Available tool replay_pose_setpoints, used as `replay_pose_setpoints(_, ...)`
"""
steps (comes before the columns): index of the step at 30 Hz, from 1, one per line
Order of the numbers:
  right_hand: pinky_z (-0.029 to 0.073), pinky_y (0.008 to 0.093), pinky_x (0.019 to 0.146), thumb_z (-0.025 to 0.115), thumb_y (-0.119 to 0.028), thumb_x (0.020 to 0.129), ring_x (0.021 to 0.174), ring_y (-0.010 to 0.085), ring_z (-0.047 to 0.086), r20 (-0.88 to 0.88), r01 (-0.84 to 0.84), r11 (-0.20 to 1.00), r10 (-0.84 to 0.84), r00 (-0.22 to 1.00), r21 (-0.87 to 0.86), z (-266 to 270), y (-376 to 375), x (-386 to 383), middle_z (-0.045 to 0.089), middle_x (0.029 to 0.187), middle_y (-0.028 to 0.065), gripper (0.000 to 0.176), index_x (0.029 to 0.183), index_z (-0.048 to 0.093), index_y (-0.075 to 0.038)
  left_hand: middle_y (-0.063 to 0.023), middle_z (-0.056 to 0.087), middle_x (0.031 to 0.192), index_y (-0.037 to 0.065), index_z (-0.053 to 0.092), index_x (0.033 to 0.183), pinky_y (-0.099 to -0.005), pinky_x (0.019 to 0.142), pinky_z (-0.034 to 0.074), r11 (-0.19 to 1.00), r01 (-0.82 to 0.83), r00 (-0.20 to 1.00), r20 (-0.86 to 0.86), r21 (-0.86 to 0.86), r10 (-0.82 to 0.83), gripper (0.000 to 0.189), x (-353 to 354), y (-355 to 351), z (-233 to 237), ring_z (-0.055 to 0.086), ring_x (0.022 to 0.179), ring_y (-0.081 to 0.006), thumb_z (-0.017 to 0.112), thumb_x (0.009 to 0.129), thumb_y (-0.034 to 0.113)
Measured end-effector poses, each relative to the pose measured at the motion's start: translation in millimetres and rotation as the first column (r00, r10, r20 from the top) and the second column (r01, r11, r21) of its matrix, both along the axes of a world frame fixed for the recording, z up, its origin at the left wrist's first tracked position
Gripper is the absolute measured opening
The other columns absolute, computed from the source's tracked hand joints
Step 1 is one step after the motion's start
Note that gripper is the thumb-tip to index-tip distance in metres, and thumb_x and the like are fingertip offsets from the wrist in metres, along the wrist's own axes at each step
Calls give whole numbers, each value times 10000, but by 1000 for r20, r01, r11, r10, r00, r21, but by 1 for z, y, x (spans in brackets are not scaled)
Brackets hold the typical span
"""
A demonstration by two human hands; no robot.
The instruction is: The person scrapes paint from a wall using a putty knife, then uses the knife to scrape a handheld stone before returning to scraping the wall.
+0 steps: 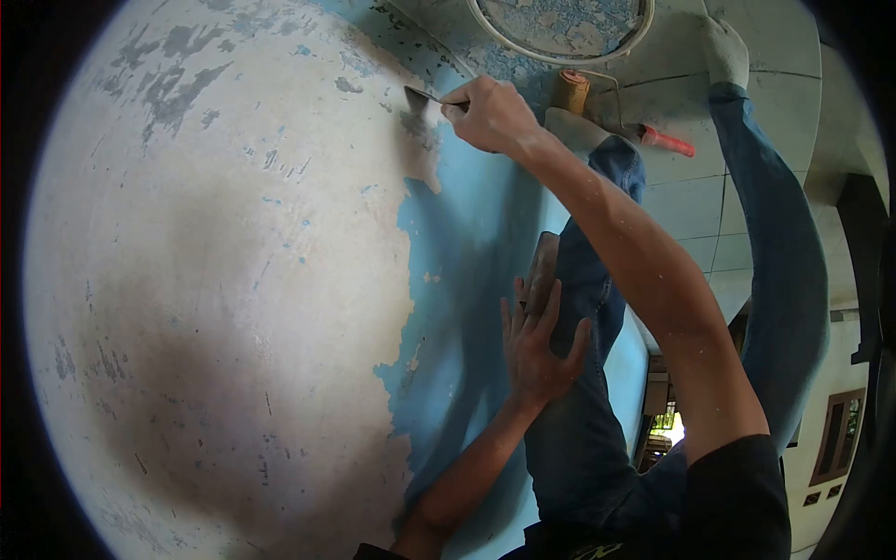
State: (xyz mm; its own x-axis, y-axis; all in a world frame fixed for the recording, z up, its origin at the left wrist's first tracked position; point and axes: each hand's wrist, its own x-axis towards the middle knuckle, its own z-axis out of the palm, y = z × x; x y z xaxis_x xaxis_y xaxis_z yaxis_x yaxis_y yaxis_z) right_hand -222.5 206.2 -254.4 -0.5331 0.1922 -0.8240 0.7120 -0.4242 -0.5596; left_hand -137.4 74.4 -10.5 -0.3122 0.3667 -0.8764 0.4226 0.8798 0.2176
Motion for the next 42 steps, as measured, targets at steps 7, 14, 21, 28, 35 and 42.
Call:
replay_pose_setpoints(7, 539, 437, 930, 596, -206, 857, 949, 381, 696, -3, 28, 999, -28, 1000, -28, -1, 4, -5, 738, 989, 162, 249, 1013, 789, -179, -153, 418, 1543, 41, 489, 1441, -627, 1172, 182, 1000, 21, 1000, 4, -2, -21, 653, -3, 0, -1, 278, 1462, -453, 695, 889, 322)
replay_pose_setpoints(14, 552, 425, 839, 634, -211, 878, 852, 385, 704, 103, 80, 992, -90, 991, 99, -10, -12, -12, 730, 948, 190, 273, 1108, 756, -130, -161, 405, 1551, 41, 493, 1438, -640, 1163, 182, 1000, 14, 1000, 8, -12, -13, 643, -3, 1, 0, 271, 1461, -465, 696, 884, 296)
replay_pose_setpoints(21, 561, 432, 885, 580, -189, 846, 906, 381, 704, 38, 67, 991, -71, 997, 113, -13, -10, -8, 736, 969, 180, 291, 1054, 783, -184, -148, 406, 1553, 31, 496, 1434, -627, 1175, 173, 1000, 3, 1000, 13, -29, -3, 645, -4, 4, 0, 272, 1466, -447, 686, 894, 329)
replay_pose_setpoints(28, 560, 421, 845, 625, -209, 868, 867, 382, 705, -4, 11, 997, -11, 1000, 73, -3, -16, 10, 731, 946, 188, 253, 1064, 773, -151, -162, 424, 1536, 33, 497, 1433, -625, 1176, 171, 1000, 5, 1000, 10, -12, -4, 643, -4, 4, 0, 275, 1464, -449, 695, 889, 313)
replay_pose_setpoints(35, 561, 419, 771, 666, -203, 882, 804, 388, 708, -102, 103, 992, -96, 990, 71, 23, -14, 26, 722, 886, 210, 234, 1057, 763, -80, -185, 393, 1552, 23, 498, 1429, -633, 1163, 183, 1000, 10, 1000, 11, -6, -10, 638, -6, 8, -2, 262, 1463, -471, 706, 875, 261)
replay_pose_setpoints(42, 569, 438, 791, 616, -186, 879, 825, 387, 702, 0, 141, 986, -142, 990, 87, 25, -17, 22, 716, 901, 204, 226, 1032, 777, -145, -197, 398, 1544, 26, 490, 1439, -599, 1179, 182, 999, 38, 999, 21, -38, -37, 651, -2, 8, 1, 264, 1468, -454, 702, 884, 292)
